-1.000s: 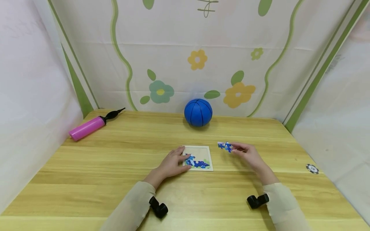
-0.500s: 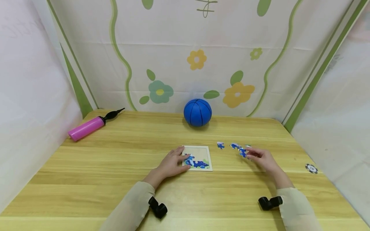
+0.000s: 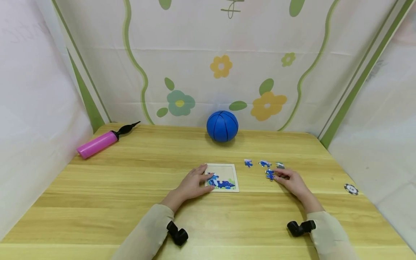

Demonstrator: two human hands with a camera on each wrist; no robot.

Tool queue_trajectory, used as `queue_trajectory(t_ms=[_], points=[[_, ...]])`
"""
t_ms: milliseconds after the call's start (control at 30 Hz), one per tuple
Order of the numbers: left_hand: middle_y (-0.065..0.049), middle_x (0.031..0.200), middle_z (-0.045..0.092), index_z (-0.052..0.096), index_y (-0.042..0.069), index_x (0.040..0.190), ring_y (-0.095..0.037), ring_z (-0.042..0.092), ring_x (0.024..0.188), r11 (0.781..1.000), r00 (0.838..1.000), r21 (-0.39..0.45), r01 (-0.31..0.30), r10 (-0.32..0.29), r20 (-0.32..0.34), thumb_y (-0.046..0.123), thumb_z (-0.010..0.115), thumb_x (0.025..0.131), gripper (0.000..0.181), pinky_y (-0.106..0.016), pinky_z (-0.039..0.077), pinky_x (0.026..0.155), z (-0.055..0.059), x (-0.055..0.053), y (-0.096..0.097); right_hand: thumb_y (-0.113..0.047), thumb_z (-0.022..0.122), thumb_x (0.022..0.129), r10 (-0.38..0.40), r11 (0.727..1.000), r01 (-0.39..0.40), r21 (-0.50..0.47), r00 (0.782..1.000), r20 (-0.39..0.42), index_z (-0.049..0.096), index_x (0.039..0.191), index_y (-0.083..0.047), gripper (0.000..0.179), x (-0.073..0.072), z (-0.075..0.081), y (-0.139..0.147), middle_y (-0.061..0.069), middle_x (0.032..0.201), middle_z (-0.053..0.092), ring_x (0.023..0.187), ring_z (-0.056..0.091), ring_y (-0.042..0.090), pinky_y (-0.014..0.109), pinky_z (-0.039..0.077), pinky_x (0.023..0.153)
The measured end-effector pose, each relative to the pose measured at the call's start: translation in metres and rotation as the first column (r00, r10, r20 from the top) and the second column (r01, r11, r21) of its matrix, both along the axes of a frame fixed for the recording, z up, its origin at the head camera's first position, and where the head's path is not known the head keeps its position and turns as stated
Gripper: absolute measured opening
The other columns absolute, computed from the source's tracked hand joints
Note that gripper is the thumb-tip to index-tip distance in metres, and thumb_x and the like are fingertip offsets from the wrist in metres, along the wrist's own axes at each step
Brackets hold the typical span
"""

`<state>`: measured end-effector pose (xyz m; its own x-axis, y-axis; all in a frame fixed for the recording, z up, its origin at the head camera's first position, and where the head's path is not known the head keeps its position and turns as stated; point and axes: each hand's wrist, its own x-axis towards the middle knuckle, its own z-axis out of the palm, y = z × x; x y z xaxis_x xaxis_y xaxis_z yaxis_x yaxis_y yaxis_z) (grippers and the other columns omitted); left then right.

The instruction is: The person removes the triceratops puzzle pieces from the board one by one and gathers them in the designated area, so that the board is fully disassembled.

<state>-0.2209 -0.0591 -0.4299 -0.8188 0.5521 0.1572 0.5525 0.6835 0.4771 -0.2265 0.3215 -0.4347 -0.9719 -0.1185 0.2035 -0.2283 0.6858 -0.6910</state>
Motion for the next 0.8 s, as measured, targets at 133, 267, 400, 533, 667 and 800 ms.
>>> queue_trajectory(t_ms=[133,267,400,533,667,800], points=[[-0.014,0.138,0.023,0.048,0.013,0.125,-0.025,0.015,0.127,1.000,1.000,0.006,-0.002,0.002,0.004,0.046,0.052,0.082,0.054,-0.043,0.013,0.100,0.000,0.000,0.000,-0.013,0.061,0.081,0.003,1.000,-0.002,0.024,1.000,-0.006,0.060,0.108,-0.001,0.030,-0.001,0.000,-0.002,0.010,0.090,0.055,0.078,0.047,0.019,0.031,0.039,0.065],[-0.013,0.138,0.023,0.047,0.014,0.125,-0.025,0.015,0.127,1.000,1.000,-0.002,-0.006,0.006,0.008,0.046,0.052,0.082,0.054,-0.043,0.012,0.100,-0.001,0.001,-0.001,-0.011,0.061,0.080,0.006,0.999,-0.006,0.036,1.000,0.001,0.060,0.108,-0.001,0.029,-0.002,-0.001,-0.003,0.012,0.094,0.054,0.078,0.045,0.020,0.032,0.038,0.065],[-0.013,0.138,0.023,0.047,0.014,0.125,-0.025,0.015,0.127,1.000,1.000,-0.004,-0.008,0.008,0.006,0.046,0.052,0.082,0.055,-0.043,0.012,0.100,-0.002,0.001,-0.001,-0.010,0.061,0.080,0.013,0.999,-0.014,0.046,1.000,0.014,0.060,0.109,0.000,0.030,-0.002,0.000,-0.003,0.013,0.095,0.053,0.077,0.045,0.020,0.033,0.038,0.064],[-0.013,0.138,0.023,0.047,0.014,0.125,-0.025,0.015,0.127,1.000,1.000,-0.006,-0.007,0.007,0.002,0.047,0.051,0.082,0.055,-0.043,0.013,0.099,-0.003,0.000,0.000,-0.011,0.060,0.081,0.018,0.998,-0.020,0.054,0.999,0.038,0.058,0.111,0.000,0.032,-0.001,0.002,-0.003,0.014,0.097,0.053,0.080,0.046,0.022,0.035,0.038,0.067],[-0.013,0.138,0.022,0.047,0.014,0.125,-0.025,0.015,0.127,1.000,1.000,-0.004,-0.006,0.006,0.005,0.048,0.051,0.081,0.055,-0.043,0.012,0.100,-0.002,0.000,0.000,-0.013,0.060,0.081,0.009,0.999,-0.012,0.042,0.997,0.080,0.055,0.115,0.000,0.037,0.000,0.006,-0.003,0.013,0.096,0.052,0.081,0.044,0.022,0.035,0.038,0.067],[-0.012,0.139,0.022,0.047,0.014,0.126,-0.025,0.015,0.127,1.000,1.000,0.000,-0.010,0.010,0.009,0.048,0.051,0.081,0.056,-0.042,0.012,0.100,0.000,0.000,0.001,-0.013,0.061,0.081,0.026,1.000,-0.028,0.012,0.993,0.119,0.052,0.117,0.002,0.041,-0.002,0.012,-0.003,0.012,0.091,0.052,0.078,0.043,0.021,0.032,0.038,0.066]])
